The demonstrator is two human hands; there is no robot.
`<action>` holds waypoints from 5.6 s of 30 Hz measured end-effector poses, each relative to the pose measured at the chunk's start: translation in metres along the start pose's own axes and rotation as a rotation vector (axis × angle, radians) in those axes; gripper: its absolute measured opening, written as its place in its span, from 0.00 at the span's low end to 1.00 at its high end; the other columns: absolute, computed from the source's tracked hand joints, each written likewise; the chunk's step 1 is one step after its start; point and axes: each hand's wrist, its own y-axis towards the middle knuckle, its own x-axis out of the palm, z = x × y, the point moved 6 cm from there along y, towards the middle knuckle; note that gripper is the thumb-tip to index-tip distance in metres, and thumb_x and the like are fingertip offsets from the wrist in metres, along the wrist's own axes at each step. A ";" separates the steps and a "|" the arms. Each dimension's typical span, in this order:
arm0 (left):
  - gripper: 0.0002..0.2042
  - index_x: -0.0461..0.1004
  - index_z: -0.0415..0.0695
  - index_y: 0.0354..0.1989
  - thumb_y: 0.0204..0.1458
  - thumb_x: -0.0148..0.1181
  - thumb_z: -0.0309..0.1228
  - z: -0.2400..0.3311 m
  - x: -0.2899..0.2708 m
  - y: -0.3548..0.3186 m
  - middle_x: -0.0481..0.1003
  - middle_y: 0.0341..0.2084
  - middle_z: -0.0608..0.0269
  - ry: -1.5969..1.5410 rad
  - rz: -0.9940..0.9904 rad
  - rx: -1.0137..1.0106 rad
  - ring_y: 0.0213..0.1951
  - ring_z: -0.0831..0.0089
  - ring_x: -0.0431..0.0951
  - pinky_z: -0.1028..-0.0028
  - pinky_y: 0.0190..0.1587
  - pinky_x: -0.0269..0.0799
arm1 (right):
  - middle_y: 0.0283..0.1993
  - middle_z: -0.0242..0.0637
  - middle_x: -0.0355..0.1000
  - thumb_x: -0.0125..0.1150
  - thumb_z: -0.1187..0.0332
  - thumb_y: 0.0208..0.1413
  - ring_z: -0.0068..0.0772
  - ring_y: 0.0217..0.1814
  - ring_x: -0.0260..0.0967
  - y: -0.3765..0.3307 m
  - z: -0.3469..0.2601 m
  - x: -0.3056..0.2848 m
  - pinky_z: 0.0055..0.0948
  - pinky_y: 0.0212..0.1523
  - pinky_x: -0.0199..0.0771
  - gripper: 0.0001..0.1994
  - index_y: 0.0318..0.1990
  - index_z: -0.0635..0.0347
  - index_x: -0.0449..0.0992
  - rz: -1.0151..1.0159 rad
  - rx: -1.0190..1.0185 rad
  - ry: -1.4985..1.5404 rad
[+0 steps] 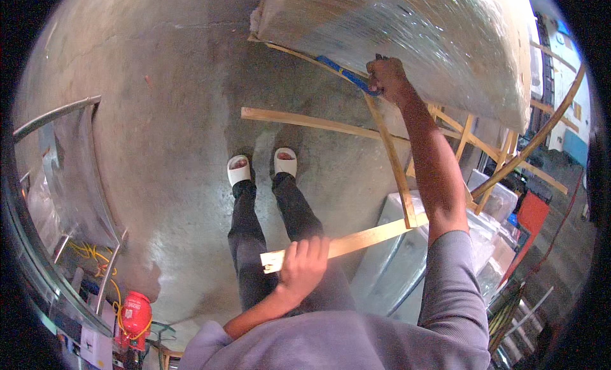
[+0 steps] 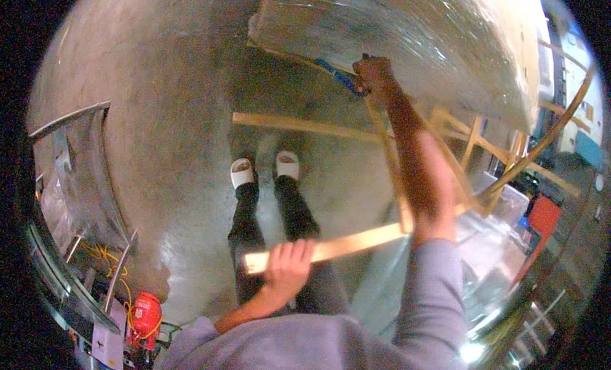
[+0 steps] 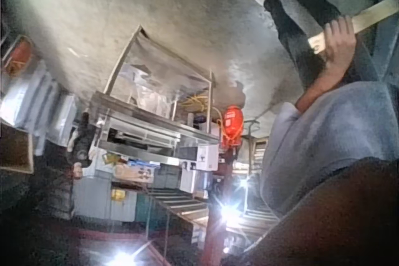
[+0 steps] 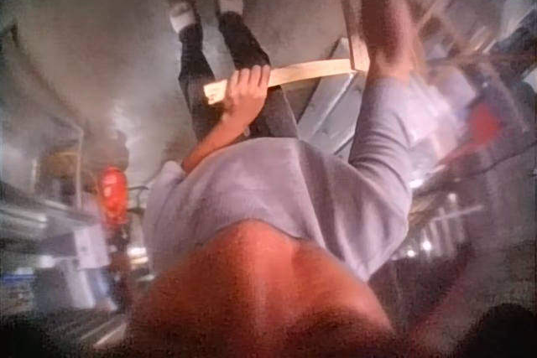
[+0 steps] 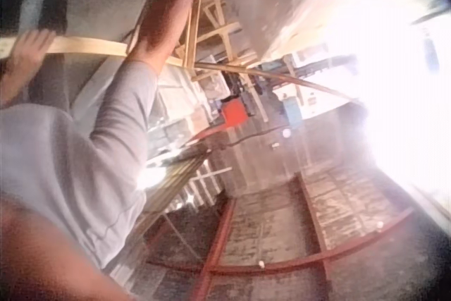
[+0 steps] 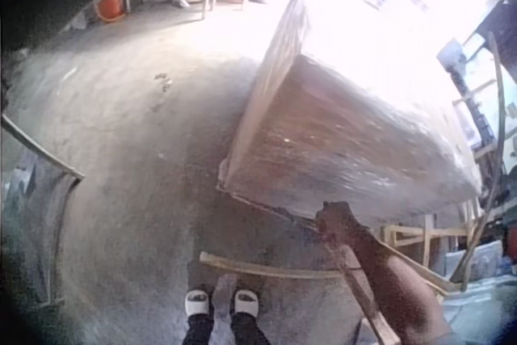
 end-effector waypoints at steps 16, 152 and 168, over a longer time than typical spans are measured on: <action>0.15 0.77 0.45 0.46 0.49 0.57 0.31 0.019 -0.022 0.027 0.72 0.31 0.66 0.118 -0.032 0.074 0.33 0.69 0.72 0.67 0.37 0.68 | 0.18 0.36 0.64 0.58 0.78 0.52 0.33 0.16 0.63 -0.043 -0.026 0.047 0.35 0.17 0.61 0.03 0.35 0.65 0.71 0.462 -0.046 0.420; 0.09 0.77 0.44 0.36 0.48 0.56 0.31 0.019 0.075 -0.004 0.73 0.31 0.62 0.069 -0.111 -0.018 0.36 0.68 0.73 0.66 0.39 0.63 | 0.16 0.34 0.63 0.64 0.67 0.57 0.32 0.13 0.63 -0.046 -0.140 0.083 0.35 0.16 0.63 0.09 0.35 0.62 0.73 0.678 0.836 1.150; 0.04 0.73 0.48 0.34 0.52 0.56 0.32 0.002 0.068 -0.011 0.72 0.28 0.61 -0.197 -0.093 -0.125 0.36 0.66 0.74 0.64 0.38 0.68 | 0.18 0.42 0.72 0.60 0.65 0.53 0.39 0.20 0.73 0.090 -0.081 -0.015 0.41 0.25 0.71 0.11 0.26 0.65 0.79 0.350 0.294 0.264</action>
